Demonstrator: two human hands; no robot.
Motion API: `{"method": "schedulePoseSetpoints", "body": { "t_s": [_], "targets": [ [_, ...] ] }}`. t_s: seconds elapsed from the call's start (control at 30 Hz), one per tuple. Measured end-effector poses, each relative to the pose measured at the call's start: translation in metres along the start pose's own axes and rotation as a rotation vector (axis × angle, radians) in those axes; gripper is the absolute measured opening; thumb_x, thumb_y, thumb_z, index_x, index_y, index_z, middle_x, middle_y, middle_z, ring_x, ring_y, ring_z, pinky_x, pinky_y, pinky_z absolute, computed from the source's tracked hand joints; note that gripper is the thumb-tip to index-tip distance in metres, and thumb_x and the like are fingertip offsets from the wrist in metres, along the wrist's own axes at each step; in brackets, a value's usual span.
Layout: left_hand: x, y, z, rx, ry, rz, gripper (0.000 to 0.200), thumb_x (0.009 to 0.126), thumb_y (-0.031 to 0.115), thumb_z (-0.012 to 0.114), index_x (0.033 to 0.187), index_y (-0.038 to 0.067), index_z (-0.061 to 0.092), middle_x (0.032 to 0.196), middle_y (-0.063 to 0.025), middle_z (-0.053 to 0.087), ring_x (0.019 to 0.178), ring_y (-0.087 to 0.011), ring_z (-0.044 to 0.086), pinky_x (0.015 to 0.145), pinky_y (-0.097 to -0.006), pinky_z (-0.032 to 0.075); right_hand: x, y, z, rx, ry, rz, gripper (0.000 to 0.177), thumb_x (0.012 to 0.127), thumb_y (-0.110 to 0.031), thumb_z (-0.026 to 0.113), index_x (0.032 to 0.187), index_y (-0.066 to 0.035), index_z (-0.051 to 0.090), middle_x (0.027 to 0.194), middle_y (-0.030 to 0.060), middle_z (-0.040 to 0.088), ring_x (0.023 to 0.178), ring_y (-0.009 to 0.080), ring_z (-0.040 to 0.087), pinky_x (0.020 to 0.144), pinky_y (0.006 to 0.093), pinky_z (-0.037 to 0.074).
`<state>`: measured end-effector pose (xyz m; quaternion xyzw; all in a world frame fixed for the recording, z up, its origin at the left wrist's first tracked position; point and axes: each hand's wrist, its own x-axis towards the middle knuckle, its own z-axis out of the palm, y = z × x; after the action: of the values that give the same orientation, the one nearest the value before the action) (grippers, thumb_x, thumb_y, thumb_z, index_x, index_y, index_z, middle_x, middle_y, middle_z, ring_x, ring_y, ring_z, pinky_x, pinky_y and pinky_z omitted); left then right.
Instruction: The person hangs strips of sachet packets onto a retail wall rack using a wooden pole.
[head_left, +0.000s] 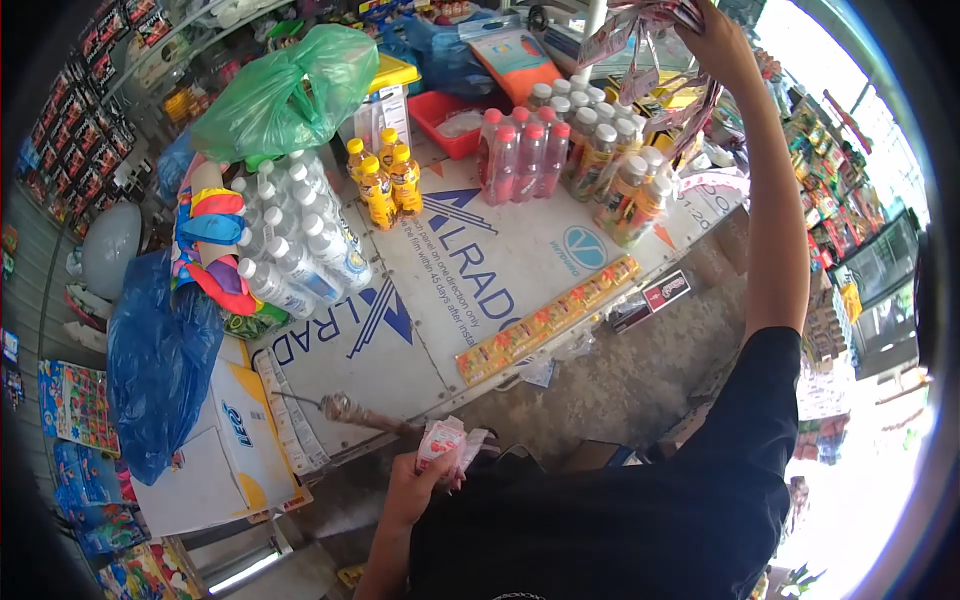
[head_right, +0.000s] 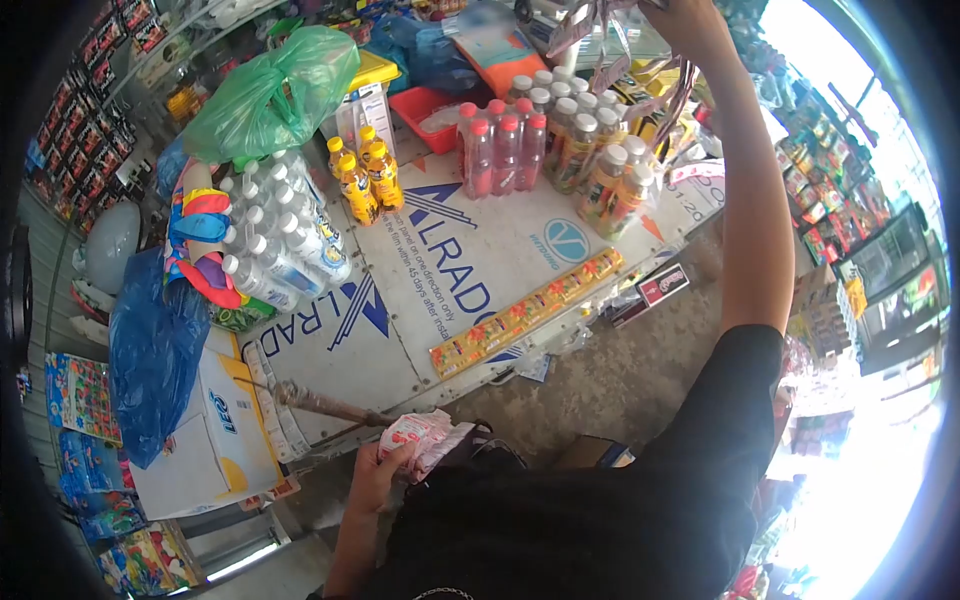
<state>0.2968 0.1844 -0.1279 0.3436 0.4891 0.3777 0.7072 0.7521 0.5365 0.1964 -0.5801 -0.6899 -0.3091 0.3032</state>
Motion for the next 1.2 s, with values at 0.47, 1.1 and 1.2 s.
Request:
{"method": "schedulePoseSetpoints", "body": {
  "t_s": [0.47,1.1,1.2],
  "targets": [
    [-0.057,-0.002,-0.045,-0.036,-0.106,0.085,0.032,0.098,0.028,0.065,0.087,-0.002,0.069,0.076,-0.0070,0.069,0.066,-0.0111,0.065,0.061,-0.0245,0.050,-0.009,-0.119,-0.004,0.147,-0.268,-0.178,0.048,0.086,-0.035,0.070,0.120,-0.003,0.059,0.100,0.0241,0.069,0.096,0.0425,0.066,0.081,0.0474,0.050],
    [-0.071,-0.004,-0.070,-0.056,-0.093,0.092,0.032,0.099,0.027,0.064,0.093,-0.004,0.069,0.077,-0.0060,0.068,0.068,-0.0100,0.064,0.063,-0.0244,0.049,-0.031,-0.242,0.014,0.812,-0.411,0.270,0.036,0.095,-0.030,0.066,0.109,0.003,0.061,0.077,0.0093,0.062,0.070,0.0196,0.059,0.064,0.0383,0.047],
    [-0.065,-0.004,-0.069,-0.063,-0.102,0.087,0.032,0.100,0.026,0.063,0.093,-0.005,0.069,0.077,-0.0061,0.067,0.068,-0.0113,0.064,0.064,-0.0254,0.050,-0.035,-0.231,0.003,0.873,-0.294,0.129,0.039,0.099,-0.036,0.062,0.112,0.001,0.060,0.077,0.0030,0.058,0.065,0.0116,0.052,0.057,0.0305,0.042]
  ]
}}
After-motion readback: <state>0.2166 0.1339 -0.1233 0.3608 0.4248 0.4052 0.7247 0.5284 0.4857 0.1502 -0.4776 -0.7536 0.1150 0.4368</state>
